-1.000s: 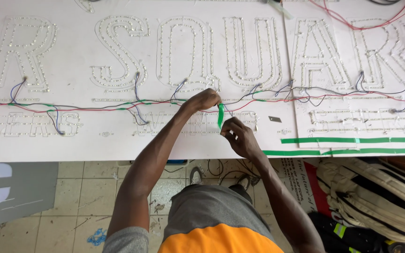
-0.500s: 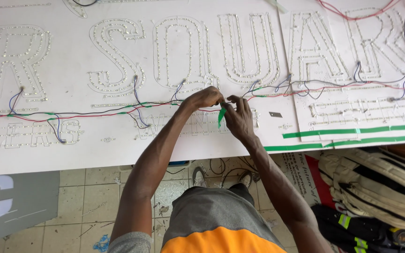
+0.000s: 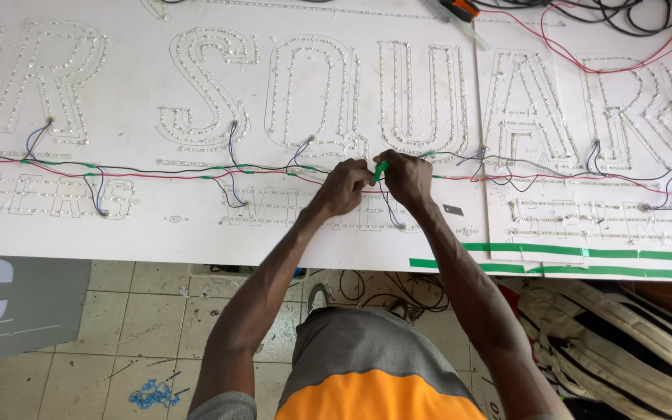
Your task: The person secures electrical wires on the back of a large white sign with LED lettering using green electrical tape. They wrap the tape around wire junctions to hold them in place on the board.
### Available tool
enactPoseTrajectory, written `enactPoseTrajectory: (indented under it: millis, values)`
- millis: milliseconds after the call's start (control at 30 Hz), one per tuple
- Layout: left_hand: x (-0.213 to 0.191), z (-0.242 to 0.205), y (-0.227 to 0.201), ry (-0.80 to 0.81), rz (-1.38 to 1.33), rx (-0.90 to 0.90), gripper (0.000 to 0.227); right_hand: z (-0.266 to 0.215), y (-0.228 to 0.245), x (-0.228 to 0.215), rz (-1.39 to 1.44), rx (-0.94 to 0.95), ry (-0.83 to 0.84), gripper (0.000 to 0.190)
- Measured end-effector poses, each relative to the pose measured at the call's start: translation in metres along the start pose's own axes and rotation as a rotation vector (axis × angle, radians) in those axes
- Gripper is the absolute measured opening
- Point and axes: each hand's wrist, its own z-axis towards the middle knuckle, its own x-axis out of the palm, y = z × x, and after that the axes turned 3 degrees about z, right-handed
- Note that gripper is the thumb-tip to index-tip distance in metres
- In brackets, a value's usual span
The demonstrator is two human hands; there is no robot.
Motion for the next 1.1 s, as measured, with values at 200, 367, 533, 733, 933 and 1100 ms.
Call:
enactPoseTrajectory:
  millis: [200,367,533,733,933,1100]
  values:
    - [-0.001,-0.017,-0.018,-0.097,0.180,0.027,0.013,0.024,0.002,0.001,0.083,0.308,0.320,0.009]
    - [0.030,-0.022,0.009,-0.207,0.400,0.137,0.021,0.021,0.000,0.003,0.190,0.466,0.409,0.013]
    - [0.020,-0.021,0.005,-0.157,0.491,0.219,0.014,0.029,0.037,-0.024,0.132,0.612,0.440,0.021]
    - [-0.018,-0.010,-0.011,0.023,0.357,0.032,0.010,0.003,0.036,-0.059,0.565,0.373,0.496,0.082]
    - [-0.024,0.023,0.009,0.429,-0.124,-0.291,0.026,-0.013,0.030,-0.059,0.858,0.507,0.301,0.051]
    - [0.026,0.044,0.093,0.499,-0.277,-0.360,0.039,-0.024,0.057,-0.068,0.529,0.317,0.289,0.064]
